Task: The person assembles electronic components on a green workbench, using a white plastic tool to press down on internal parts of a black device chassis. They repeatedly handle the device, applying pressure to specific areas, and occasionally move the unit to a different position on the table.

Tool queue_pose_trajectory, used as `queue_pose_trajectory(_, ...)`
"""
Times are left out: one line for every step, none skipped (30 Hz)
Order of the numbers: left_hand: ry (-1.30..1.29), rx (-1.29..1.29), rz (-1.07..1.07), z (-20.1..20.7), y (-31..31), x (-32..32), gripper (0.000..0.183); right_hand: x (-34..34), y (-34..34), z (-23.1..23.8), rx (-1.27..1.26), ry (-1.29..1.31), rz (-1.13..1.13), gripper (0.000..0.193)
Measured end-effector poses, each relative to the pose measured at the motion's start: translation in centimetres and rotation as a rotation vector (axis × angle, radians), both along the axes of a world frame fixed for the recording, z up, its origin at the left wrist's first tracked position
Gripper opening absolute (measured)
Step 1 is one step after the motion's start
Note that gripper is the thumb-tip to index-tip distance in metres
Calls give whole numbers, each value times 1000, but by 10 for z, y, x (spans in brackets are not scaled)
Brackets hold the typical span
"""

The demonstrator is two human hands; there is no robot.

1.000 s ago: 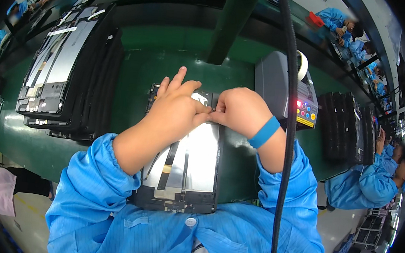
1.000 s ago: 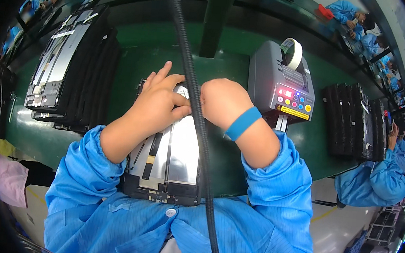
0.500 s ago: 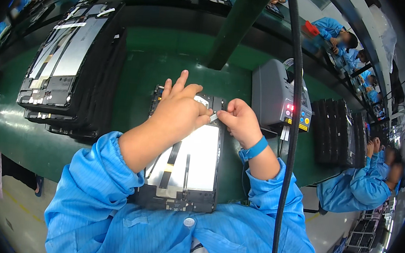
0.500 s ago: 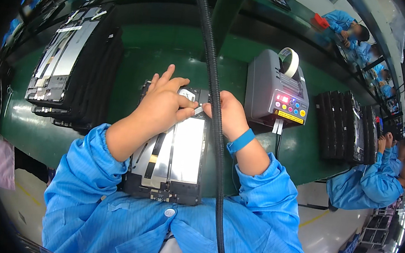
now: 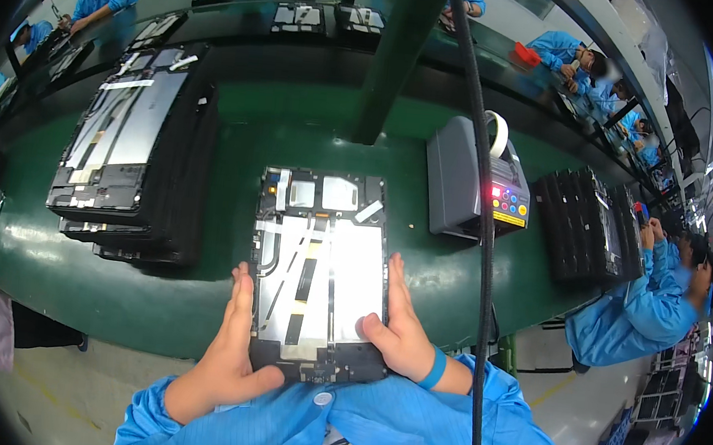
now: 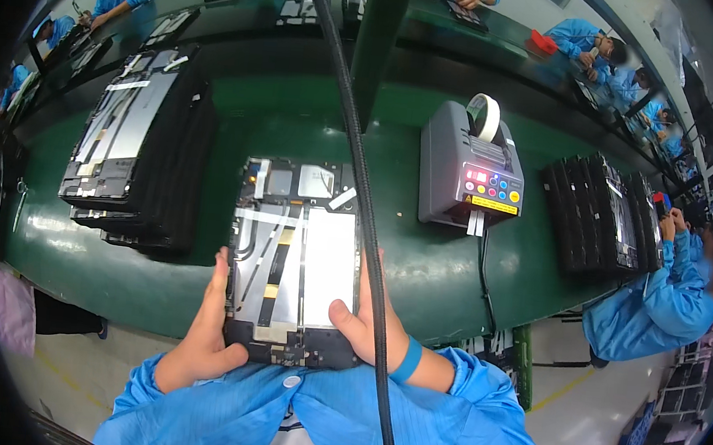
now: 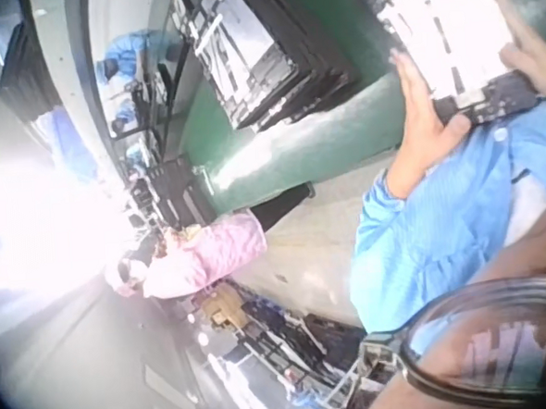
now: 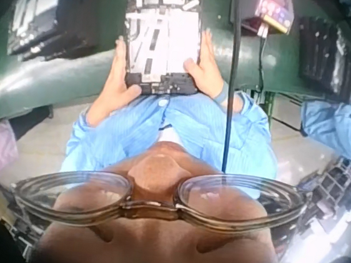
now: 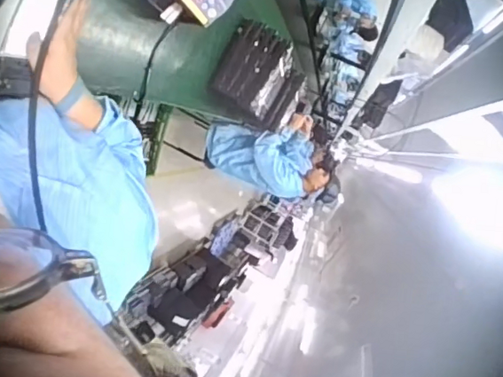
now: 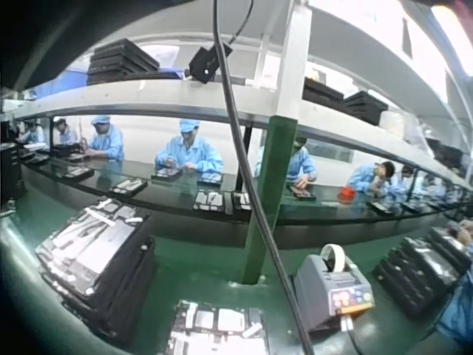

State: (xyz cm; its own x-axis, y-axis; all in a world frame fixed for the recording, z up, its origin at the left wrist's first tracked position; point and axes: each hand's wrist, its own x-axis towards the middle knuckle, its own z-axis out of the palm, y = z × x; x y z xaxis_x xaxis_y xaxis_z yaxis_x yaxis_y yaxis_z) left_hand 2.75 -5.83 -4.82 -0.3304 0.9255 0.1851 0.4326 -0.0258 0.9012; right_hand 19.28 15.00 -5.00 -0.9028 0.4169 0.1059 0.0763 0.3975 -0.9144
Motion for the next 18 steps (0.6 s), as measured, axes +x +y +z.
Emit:
queue_pose_trajectory(44,12,7,13,-4,-2,112,-6,-1,12,-29,48,35,85)
queue_pose_trajectory(86,24,17,33,-6,-7,112,-17,-5,31,-197,140,92,83)
queue_pose_trajectory(132,31,28,53,-7,-14,113,-29,-6,39,-195,188,96,81)
queue_pose_trajectory(186,60,60,72,-10,-24,112,-40,-7,47,-195,237,94,79)
queue_pose_trajectory(245,90,89,88,-10,-38,111,-54,-7,55,-194,293,92,78)
queue_pose_trajectory(213,130,132,104,-13,-52,109,-75,-10,71,-242,320,144,77)
queue_pose_trajectory(179,179,150,117,-10,-70,107,-98,-11,83,-279,350,174,76)
queue_pose_trajectory(148,227,180,133,-12,-87,105,-127,-13,87,-255,333,144,78)
queue_pose_trajectory(116,281,221,148,-21,-106,103,-161,-20,89,-226,303,134,81)
queue_pose_trajectory(133,285,207,156,-26,-136,101,-191,-23,90,-188,272,99,83)
queue_pose_trajectory(149,284,200,158,-33,-168,98,-214,-32,96,-146,233,49,86)
queue_pose_trajectory(28,293,210,156,-39,-193,94,-236,-42,102,-109,193,5,88)
queue_pose_trajectory(-93,300,229,150,-47,-215,89,-252,-54,108,-69,155,-58,90)
queue_pose_trajectory(-154,286,273,143,-57,-231,86,-265,-63,110,-34,92,-36,89)
queue_pose_trajectory(-218,273,319,134,-69,-245,83,-278,-71,107,3,25,-12,88)
queue_pose_trajectory(-314,257,338,129,-61,-254,76,-281,-65,105,39,-39,-32,88)
queue_pose_trajectory(-276,293,362,128,-57,-259,73,-282,-54,104,30,12,2,87)
queue_pose_trajectory(-244,323,388,125,-52,-259,71,-279,-40,98,18,55,37,87)
